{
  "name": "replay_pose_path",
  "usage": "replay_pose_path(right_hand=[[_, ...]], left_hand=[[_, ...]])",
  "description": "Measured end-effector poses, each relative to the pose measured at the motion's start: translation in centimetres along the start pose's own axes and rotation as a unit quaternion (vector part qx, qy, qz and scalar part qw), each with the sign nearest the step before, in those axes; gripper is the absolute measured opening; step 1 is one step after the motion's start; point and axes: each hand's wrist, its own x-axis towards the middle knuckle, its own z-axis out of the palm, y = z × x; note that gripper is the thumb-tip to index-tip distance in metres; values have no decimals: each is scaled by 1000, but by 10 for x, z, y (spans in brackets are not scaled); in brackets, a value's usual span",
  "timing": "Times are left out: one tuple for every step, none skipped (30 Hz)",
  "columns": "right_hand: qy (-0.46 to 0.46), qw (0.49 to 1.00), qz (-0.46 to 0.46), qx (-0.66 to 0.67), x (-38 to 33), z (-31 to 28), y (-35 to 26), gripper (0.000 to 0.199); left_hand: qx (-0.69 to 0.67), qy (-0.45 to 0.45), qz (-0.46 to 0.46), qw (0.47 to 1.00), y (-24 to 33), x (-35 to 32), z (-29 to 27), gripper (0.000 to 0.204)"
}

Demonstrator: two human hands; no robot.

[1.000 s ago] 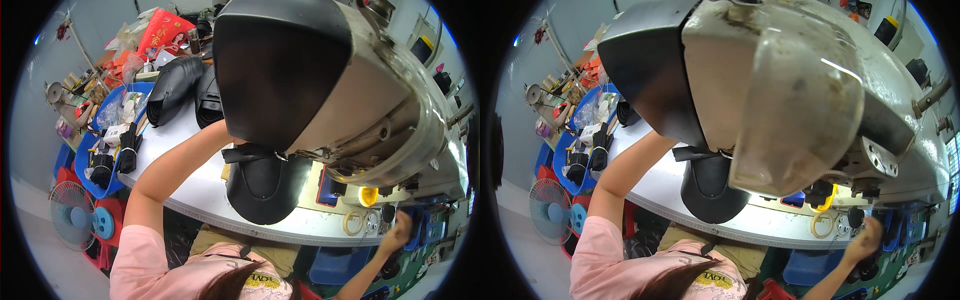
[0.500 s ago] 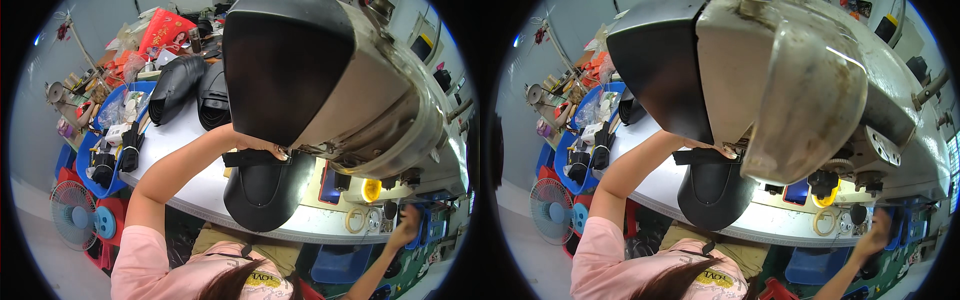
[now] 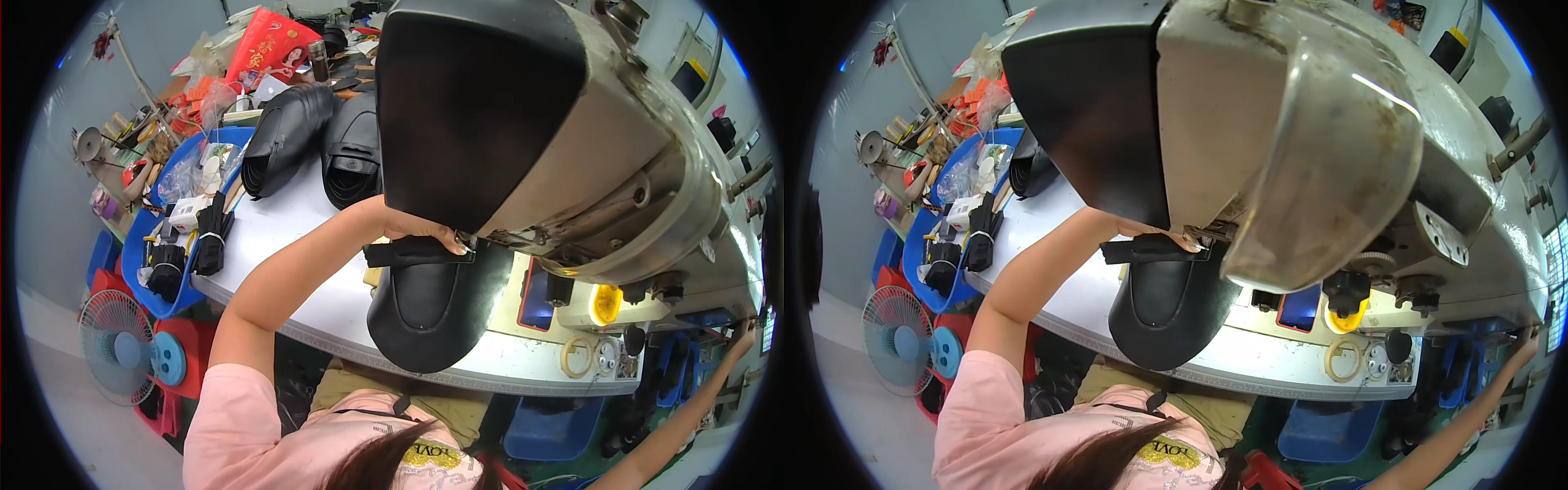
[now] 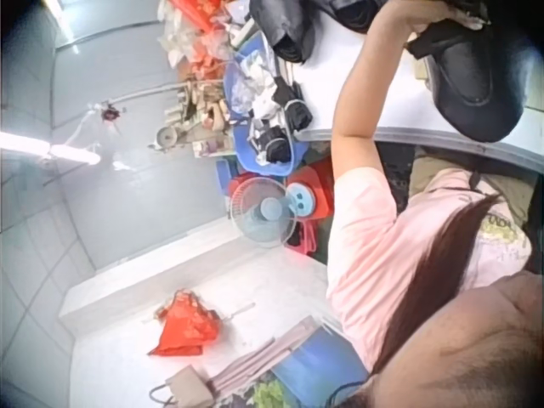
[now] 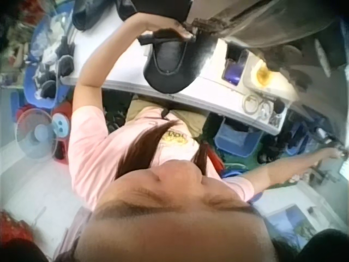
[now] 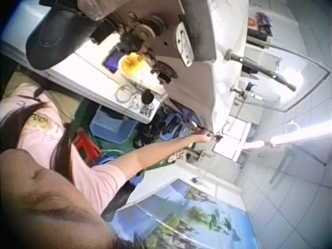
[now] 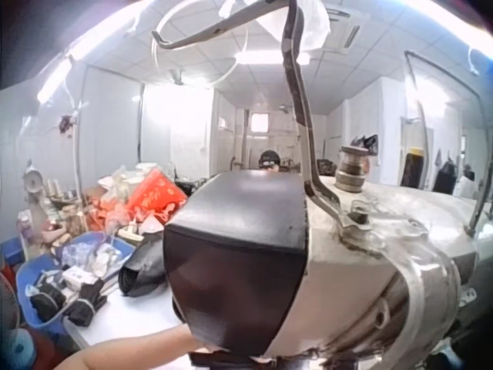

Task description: The person aligns leather shoe components, stitches them together using an industrial sewing machine, trims excess threads with thread snips, and handles leather straps.

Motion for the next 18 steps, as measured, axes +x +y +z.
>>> replay_pose_path(right_hand=[[57, 998, 37, 9, -19, 25, -25, 55], [114, 991, 72, 17, -42, 44, -66, 51], [113, 991, 72, 17, -65, 39, -98, 51], [190, 979, 39, 70, -86, 29, -130, 45], [266, 956, 5, 120, -107, 19, -153, 39], [271, 956, 4, 115, -125, 10, -166, 39], [286, 942, 21, 177, -140, 4, -176, 34], [291, 937, -3, 195, -159, 1, -202, 31], [296, 931, -27, 213, -179, -2, -228, 28], [295, 934, -93, 178, -200, -9, -262, 25], [262, 949, -34, 172, -217, -10, -268, 23], [222, 951, 58, 209, -240, -7, -297, 23], [167, 927, 28, 334, -262, 10, -309, 23], [103, 941, -57, 316, -285, 12, -319, 21], [43, 937, -92, 335, -307, 12, -336, 23], [-38, 939, -170, 297, -323, 12, -364, 26], [-125, 895, -158, 397, -342, 22, -389, 31], [-237, 852, -128, 450, -359, 32, -407, 32]], left_hand=[[22, 28, -32, 999, 7, -2, 4, 35], [32, 52, -50, 997, 3, -2, 1, 35], [41, 58, -62, 996, -1, 2, -2, 35], [48, 38, -50, 997, -15, 9, -10, 34], [56, 15, -38, 998, -28, 20, -17, 34], [65, 2, -32, 997, -30, 24, -19, 34], [67, 5, -27, 997, -27, 23, -17, 34], [67, 18, -22, 997, -23, 21, -15, 34], [65, 36, -17, 997, -18, 18, -12, 35], [66, 54, -8, 996, -13, 15, -9, 35], [66, 76, 1, 995, -8, 10, -5, 35], [67, 114, 7, 991, -3, 2, 2, 35], [64, 156, 9, 986, -2, -6, 9, 35], [48, 175, 14, 983, -3, -9, 17, 35], [23, 190, 20, 981, -5, -16, 25, 36], [-4, 200, 22, 979, -10, -23, 31, 36], [-77, 174, 35, 981, -21, -31, 35, 37], [-108, 155, 48, 981, -36, -41, 37, 39]])
